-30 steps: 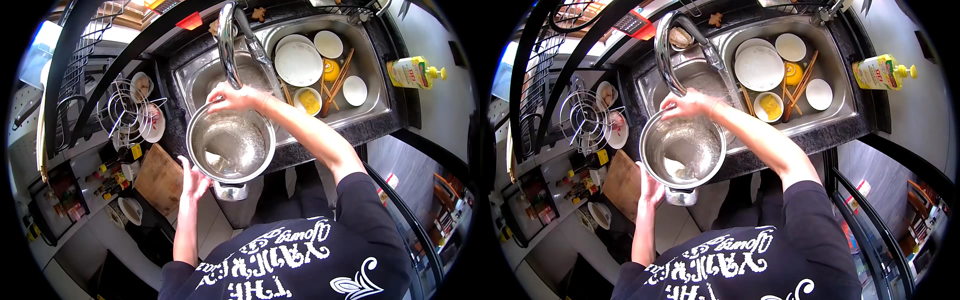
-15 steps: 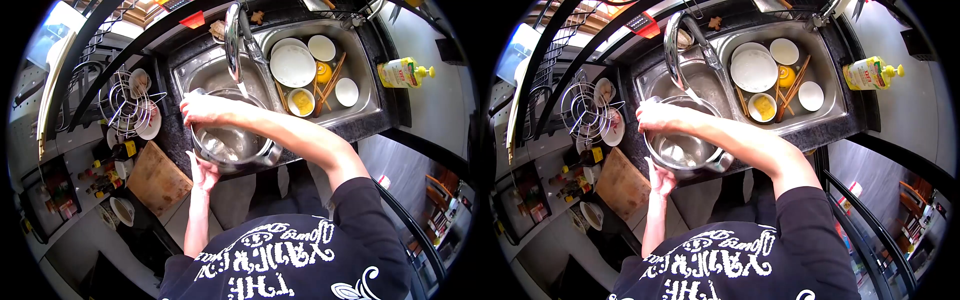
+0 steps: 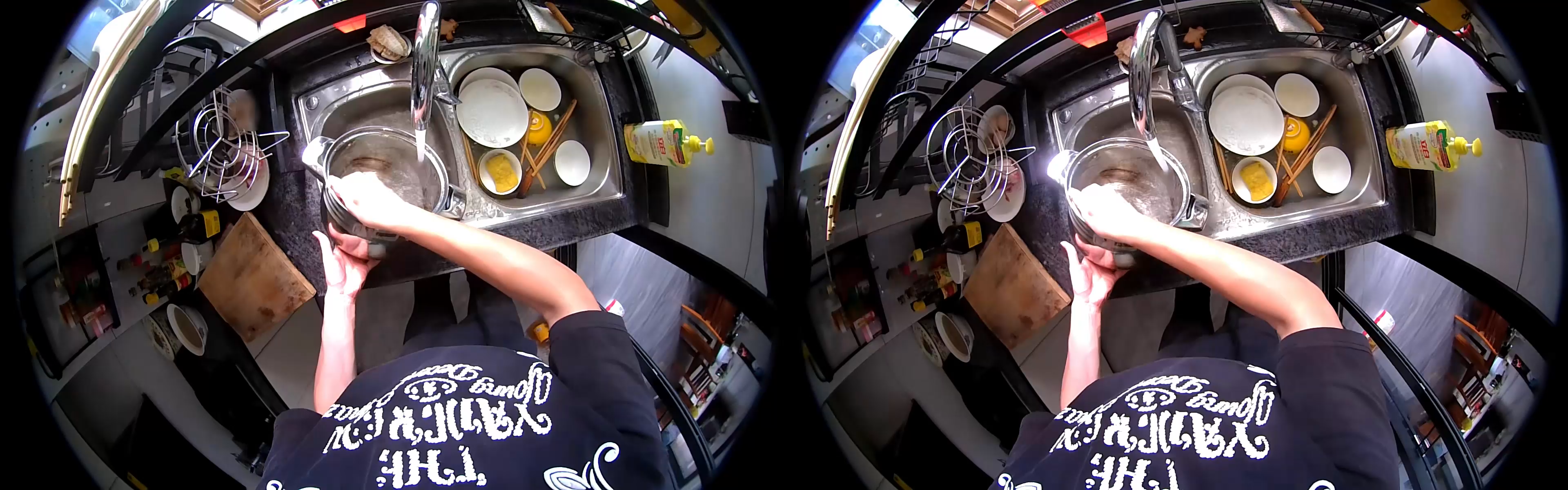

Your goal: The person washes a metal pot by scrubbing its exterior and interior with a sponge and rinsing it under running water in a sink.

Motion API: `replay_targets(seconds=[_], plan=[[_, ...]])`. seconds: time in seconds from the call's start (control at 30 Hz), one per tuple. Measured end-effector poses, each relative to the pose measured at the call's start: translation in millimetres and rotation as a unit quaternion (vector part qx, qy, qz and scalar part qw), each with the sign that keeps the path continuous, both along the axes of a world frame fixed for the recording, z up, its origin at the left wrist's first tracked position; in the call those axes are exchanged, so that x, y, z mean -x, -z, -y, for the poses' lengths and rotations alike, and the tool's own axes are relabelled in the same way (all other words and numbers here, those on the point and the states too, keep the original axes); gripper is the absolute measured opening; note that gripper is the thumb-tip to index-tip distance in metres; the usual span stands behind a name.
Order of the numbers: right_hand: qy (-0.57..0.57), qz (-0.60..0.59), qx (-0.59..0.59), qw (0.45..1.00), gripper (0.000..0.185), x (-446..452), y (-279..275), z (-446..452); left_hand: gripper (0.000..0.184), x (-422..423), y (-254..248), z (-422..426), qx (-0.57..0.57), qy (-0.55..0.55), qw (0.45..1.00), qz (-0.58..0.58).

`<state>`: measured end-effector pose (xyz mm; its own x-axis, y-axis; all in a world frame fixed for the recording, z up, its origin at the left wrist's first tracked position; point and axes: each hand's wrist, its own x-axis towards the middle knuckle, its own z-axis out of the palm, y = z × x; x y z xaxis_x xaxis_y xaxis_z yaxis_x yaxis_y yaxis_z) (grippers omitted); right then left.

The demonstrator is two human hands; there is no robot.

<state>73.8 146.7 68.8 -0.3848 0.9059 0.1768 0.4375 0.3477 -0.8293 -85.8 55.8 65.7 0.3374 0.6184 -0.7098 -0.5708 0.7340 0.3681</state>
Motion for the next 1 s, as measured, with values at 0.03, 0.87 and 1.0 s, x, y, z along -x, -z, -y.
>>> replay_targets(seconds=[0.03, 0.87, 1.0], plan=[[-0.033, 0.006, 0.047, 0.998, 0.052, 2.2, -3.8, 0.3, 0.098, 1.0, 4.2, 0.5, 0.003, 0.008, 1.0, -0.008], [0.3, -0.295, 0.241, 0.874, 0.035, -67.8, 15.6, 1.6, 0.069, -7.5, -52.2, -16.5, -0.174, 0.07, 0.942, -0.278], [0.311, -0.349, 0.314, 0.827, 0.037, -82.3, 19.0, -4.2, 0.071, -24.9, -42.8, -1.9, -0.131, 0.034, 0.959, -0.249]])
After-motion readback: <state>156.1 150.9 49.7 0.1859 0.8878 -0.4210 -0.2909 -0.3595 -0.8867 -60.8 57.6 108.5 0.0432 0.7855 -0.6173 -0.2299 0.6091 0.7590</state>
